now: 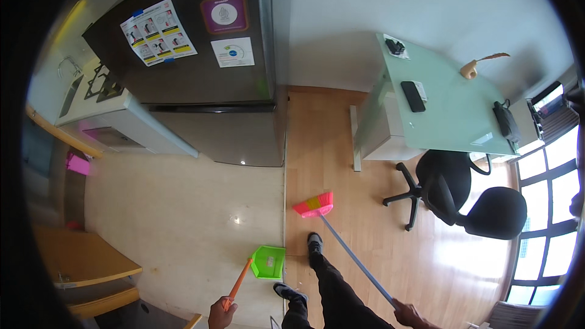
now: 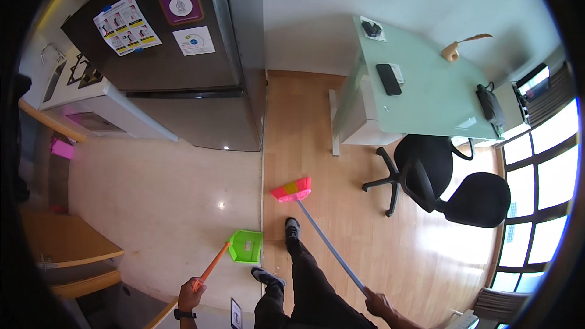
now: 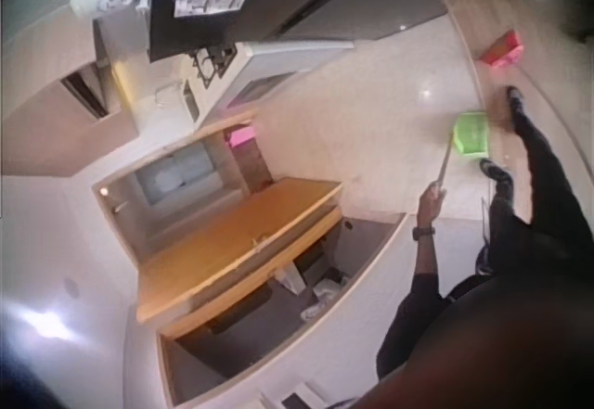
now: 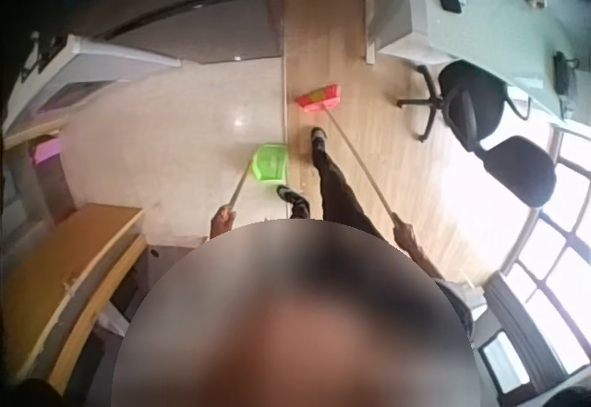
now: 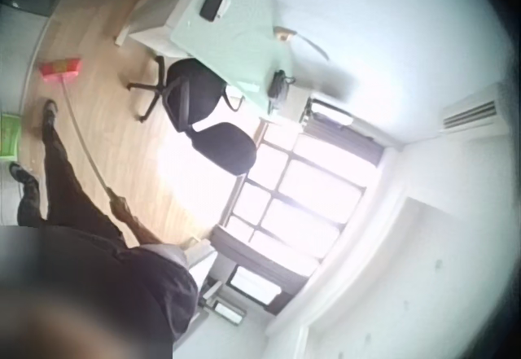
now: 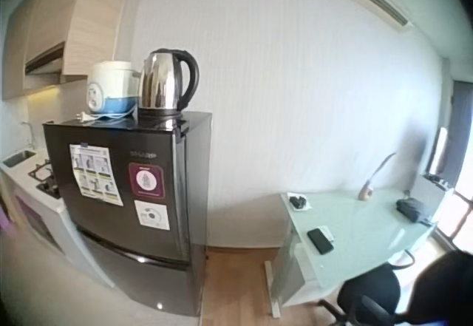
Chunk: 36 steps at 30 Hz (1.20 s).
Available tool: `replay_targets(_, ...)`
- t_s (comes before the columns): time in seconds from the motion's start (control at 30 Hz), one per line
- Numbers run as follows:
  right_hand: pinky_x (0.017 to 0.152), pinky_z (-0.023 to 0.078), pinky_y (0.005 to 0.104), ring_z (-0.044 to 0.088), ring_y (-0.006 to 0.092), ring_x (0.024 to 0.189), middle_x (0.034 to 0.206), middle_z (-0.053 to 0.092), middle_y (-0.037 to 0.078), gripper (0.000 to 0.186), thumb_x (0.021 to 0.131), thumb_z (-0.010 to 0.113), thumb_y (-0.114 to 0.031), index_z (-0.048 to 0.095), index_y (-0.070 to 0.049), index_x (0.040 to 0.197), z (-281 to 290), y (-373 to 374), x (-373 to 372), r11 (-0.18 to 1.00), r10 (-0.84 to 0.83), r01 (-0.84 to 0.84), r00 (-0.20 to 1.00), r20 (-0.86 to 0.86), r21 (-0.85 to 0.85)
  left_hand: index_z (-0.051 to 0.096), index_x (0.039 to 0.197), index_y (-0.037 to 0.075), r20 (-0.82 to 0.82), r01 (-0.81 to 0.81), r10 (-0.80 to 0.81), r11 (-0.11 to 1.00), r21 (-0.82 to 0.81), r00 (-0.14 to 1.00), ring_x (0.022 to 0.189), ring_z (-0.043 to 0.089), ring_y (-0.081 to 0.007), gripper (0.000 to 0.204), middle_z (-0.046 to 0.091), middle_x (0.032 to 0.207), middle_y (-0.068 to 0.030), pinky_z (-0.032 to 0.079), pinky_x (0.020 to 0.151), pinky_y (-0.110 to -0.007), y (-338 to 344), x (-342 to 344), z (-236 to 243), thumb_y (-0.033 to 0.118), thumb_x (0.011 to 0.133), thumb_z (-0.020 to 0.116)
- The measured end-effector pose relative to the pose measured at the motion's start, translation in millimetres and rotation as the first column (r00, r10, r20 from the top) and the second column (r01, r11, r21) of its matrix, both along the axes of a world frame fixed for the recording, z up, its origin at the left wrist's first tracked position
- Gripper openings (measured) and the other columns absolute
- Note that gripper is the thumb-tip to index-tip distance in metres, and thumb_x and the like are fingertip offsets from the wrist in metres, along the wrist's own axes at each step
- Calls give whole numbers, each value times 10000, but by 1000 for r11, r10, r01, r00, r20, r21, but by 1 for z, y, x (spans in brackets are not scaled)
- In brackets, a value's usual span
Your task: The person sweeps debris into a dustpan, then kneels to install a metal transition strip along the seam between wood and tile flooring. They align and press the strip into place along the edge of a refrigerator and across the room.
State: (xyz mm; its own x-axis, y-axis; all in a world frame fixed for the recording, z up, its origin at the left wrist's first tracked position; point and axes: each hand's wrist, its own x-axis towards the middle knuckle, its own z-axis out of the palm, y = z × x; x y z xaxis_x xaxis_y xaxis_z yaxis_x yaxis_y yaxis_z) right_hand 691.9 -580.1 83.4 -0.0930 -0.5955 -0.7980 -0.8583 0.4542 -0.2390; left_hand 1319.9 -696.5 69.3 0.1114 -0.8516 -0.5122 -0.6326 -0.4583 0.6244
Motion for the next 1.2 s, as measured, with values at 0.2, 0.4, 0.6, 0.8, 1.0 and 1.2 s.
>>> replay_targets(0.2,649,512,545,647,463,751,810,647,276,491,877,617,-185,530,-88,1351,4,2,13,983,-88,78,995,-56,-164,645,954,38,-122,-240,249,967,84,961,635,616,-105,159,636,745,-34,495,578,-256,-4,12,10,194,923,635)
replay_targets(0.4,628,507,550,645,467,746,845,639,301,510,907,572,-160,488,-95,1405,-170,-256,11,831,-119,124,992,45,-543,634,1234,94,-39,-178,185,975,134,982,765,640,-138,285,671,864,-67,504,635,-286,-19,8,57,226,984,595)
replay_targets(0.6,750,532,546,662,471,848,956,664,311,515,873,493,-94,496,-32,1385,-261,-517,45,766,-132,150,988,75,-625,649,1143,25,-150,-430,445,895,122,883,721,565,-93,299,640,830,-20,454,627,-242,-18,-17,98,259,958,636)
replay_targets(0.8,651,513,576,645,491,726,763,639,308,585,876,506,-112,420,-46,1451,-256,-371,69,898,-52,29,998,-42,-439,611,1136,55,-186,-581,586,809,89,788,703,568,-123,305,631,889,-65,486,642,-262,12,10,96,276,931,658)
replay_targets(1.0,614,523,531,648,419,650,699,642,231,661,874,538,-119,363,-122,1511,-163,-105,80,967,83,-88,996,-32,-241,501,1165,112,-505,-709,624,705,35,596,631,526,-128,277,546,1021,-63,444,538,-255,60,64,61,269,965,610)
replay_targets(1.2,695,527,532,659,435,766,813,660,249,641,880,541,-132,372,-168,1498,-69,89,119,993,80,-78,997,17,-94,485,1176,66,-546,-719,618,694,41,566,727,535,-117,269,527,1092,-75,455,593,-240,106,118,61,119,929,576)
